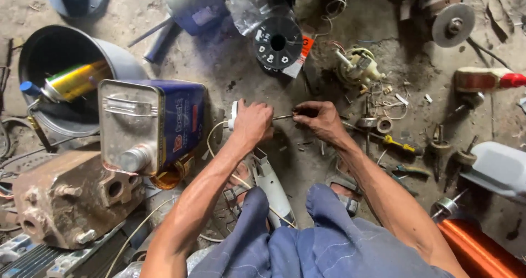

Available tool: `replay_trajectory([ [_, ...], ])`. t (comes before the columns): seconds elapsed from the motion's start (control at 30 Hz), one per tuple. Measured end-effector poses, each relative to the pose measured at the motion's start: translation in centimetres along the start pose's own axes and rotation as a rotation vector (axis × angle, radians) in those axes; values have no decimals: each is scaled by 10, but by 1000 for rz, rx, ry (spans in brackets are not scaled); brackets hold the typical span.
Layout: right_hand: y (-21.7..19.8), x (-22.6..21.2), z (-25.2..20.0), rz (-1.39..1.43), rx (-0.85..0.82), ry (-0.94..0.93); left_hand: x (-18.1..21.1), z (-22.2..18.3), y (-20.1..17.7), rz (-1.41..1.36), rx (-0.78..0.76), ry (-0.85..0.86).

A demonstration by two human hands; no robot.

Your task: Reassembling an electric motor by fitting the rotor into the housing and using tools for alignment and securing parts.

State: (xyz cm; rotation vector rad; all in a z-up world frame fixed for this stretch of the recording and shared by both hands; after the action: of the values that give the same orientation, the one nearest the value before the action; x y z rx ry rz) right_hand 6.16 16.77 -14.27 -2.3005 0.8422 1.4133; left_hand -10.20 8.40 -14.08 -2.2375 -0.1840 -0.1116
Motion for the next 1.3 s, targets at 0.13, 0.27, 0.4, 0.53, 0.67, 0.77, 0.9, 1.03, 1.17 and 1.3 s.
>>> replay_trajectory([
  [0.13,-1,-10,-3,-20,-51,9,2,-4,-4,-16,-34,23],
  [0.27,5,2,2,51,-82,21,5,-12,-21,-47,-64,45],
  [0.4,9,9,4,59,-92,24,3,-15,-21,-52,-67,64],
  [0.53,25,8,12,132,-98,26,1,-12,-13,-59,-95,85],
  [0.67,28,5,11,204,-109,10,-2,-15,-18,-92,-120,99],
  [0.77,20,13,4,262,-76,49,-4,-13,-6,-64,-96,105],
  [0.9,27,9,6,216,-85,33,-11,-6,4,-106,-74,120],
  [1.03,34,-2,11,163,-73,-27,-14,-3,10,-120,-51,118],
  [1.17,41,-6,12,181,-28,-91,-18,-8,-1,-192,-31,127],
  [1.3,55,-10,17,114,-50,-85,-26,3,18,-172,27,96],
])
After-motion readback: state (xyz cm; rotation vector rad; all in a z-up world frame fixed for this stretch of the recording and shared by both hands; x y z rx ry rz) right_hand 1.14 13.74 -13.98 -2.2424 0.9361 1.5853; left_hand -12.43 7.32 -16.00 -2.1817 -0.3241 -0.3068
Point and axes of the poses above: each hand's wrist, its own z-axis towards the middle knuckle, its own y-axis out of the palm, x = y × z, the point moved 8 cm from there along z, towards the middle knuckle, and after that the axes turned 10 degrees about -x, right-handed, at the moved point
